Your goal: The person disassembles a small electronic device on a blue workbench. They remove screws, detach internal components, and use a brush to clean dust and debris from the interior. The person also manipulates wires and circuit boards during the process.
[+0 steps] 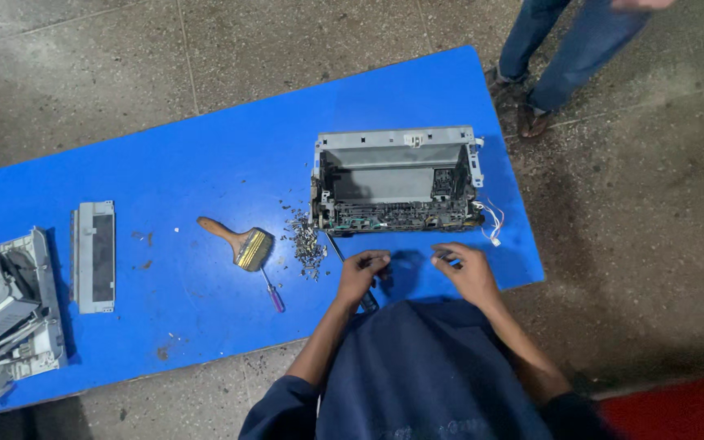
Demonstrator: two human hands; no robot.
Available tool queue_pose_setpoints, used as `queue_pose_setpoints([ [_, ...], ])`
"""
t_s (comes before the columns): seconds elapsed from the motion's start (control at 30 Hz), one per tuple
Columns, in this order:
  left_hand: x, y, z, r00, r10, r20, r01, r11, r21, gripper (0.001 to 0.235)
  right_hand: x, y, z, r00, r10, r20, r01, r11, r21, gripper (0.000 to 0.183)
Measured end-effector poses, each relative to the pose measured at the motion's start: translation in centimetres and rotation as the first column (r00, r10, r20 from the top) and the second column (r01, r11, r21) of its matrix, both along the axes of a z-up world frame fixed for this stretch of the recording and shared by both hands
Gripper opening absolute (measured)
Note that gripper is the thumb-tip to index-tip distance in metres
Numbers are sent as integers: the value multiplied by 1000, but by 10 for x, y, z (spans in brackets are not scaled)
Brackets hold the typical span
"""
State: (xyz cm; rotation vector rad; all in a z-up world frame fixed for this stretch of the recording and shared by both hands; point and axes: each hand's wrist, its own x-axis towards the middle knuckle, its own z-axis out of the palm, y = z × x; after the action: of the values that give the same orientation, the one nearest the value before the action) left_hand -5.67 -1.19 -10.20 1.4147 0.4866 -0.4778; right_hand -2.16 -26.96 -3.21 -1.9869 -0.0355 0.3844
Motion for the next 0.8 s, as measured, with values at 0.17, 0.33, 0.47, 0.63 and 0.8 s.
queue_pose_setpoints([
  [0.17, 16, -9, 31, 976, 168, -138, -204, 928, -313, 44, -4, 22, -10, 965, 137, -224, -72, 959, 274, 34],
  [0.33, 33, -21, 52, 931, 298, -212, -365, 793, -488, 56, -1, 34, -6, 840, 139, -524, 247, 763, 598, 37],
  [0.47, 34, -24, 53, 908, 330, -258, -417, 763, -493, 58, -2, 33, -15, 811, 142, -568, 310, 719, 622, 39],
  [0.63, 34, -17, 41, 920, 312, -237, -390, 786, -480, 57, -13, 29, -52, 865, 218, -453, -62, 941, 333, 54],
  [0.8, 31, -13, 30, 937, 262, -231, -337, 853, -400, 66, -14, 17, -66, 965, 220, -145, -225, 974, -18, 106],
])
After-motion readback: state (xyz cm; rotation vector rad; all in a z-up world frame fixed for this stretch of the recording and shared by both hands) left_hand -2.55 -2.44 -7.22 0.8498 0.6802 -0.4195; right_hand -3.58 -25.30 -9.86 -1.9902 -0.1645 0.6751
